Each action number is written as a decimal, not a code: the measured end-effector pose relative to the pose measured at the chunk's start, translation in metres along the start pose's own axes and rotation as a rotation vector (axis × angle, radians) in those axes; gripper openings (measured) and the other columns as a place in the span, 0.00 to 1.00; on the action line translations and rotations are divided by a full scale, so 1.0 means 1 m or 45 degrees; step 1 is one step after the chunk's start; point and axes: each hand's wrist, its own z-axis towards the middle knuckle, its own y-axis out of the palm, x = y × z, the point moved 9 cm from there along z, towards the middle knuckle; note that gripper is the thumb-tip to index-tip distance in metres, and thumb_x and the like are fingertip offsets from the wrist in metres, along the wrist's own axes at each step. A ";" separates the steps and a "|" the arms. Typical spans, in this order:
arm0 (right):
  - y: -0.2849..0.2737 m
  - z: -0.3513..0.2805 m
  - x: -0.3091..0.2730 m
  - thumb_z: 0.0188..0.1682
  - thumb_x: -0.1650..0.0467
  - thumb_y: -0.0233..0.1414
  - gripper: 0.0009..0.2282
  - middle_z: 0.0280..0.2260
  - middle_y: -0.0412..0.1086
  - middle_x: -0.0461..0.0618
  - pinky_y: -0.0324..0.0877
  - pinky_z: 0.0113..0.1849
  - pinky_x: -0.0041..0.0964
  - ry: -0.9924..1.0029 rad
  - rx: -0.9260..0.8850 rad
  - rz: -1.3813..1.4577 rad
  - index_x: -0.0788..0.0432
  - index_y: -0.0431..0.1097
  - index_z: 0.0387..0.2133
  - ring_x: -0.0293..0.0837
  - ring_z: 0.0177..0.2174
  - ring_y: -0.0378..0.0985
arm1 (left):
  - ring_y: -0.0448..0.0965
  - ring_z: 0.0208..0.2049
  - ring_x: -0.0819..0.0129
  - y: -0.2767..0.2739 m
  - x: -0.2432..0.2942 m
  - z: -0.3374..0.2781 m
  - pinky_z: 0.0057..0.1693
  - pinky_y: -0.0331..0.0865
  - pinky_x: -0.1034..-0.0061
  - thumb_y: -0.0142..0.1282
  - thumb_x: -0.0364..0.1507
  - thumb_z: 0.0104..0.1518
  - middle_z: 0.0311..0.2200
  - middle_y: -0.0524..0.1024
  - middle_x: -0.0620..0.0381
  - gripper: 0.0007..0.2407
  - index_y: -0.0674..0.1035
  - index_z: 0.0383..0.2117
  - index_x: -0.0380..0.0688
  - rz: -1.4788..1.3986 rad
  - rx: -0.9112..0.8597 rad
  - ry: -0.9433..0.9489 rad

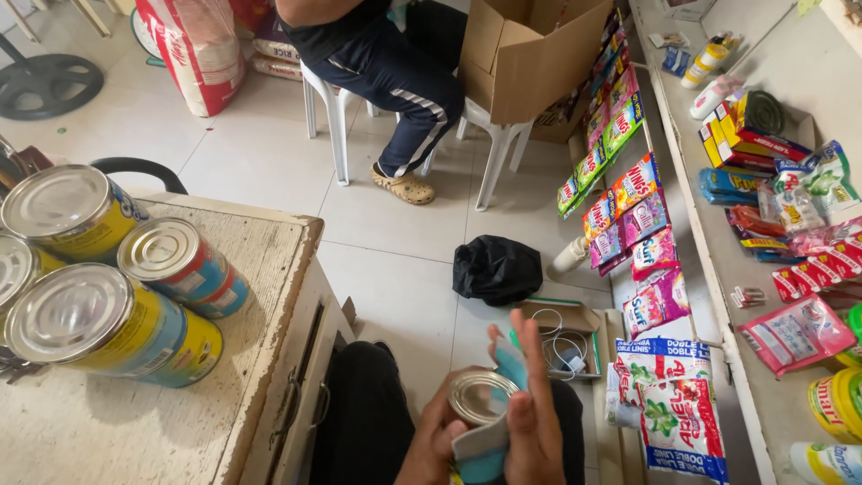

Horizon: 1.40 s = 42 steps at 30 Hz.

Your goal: Wiping dust or residue from canned products using a cloth and organizing them on store shelves.

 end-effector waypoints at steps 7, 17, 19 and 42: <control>0.013 -0.025 0.006 0.57 0.42 0.27 0.40 0.71 0.39 0.72 0.49 0.67 0.59 -0.266 -0.092 -0.544 0.61 0.36 0.71 0.66 0.70 0.48 | 0.73 0.57 0.52 -0.031 -0.038 -0.016 0.61 0.64 0.61 0.52 0.46 0.55 0.58 0.72 0.40 0.34 0.65 0.63 0.34 -0.284 0.256 0.065; -0.007 -0.003 -0.014 0.58 0.54 0.36 0.34 0.70 0.44 0.71 0.57 0.63 0.61 -0.041 0.059 -0.024 0.66 0.36 0.69 0.66 0.66 0.58 | 0.71 0.55 0.58 -0.005 -0.021 -0.006 0.60 0.61 0.65 0.50 0.54 0.56 0.55 0.73 0.43 0.36 0.67 0.60 0.32 -0.071 -0.024 0.023; -0.009 -0.006 -0.002 0.58 0.47 0.31 0.38 0.71 0.42 0.72 0.52 0.64 0.62 -0.126 0.001 -0.177 0.62 0.33 0.70 0.67 0.68 0.52 | 0.71 0.56 0.56 -0.008 -0.025 -0.006 0.61 0.60 0.65 0.51 0.52 0.56 0.56 0.72 0.42 0.35 0.66 0.61 0.31 -0.118 -0.021 0.088; -0.014 -0.062 0.051 0.54 0.48 0.49 0.44 0.72 0.34 0.73 0.42 0.69 0.65 -0.341 -0.110 -0.321 0.58 0.32 0.71 0.68 0.71 0.39 | 0.73 0.55 0.53 0.003 -0.002 -0.012 0.60 0.64 0.62 0.49 0.46 0.56 0.56 0.72 0.39 0.33 0.64 0.63 0.32 -0.311 0.039 0.024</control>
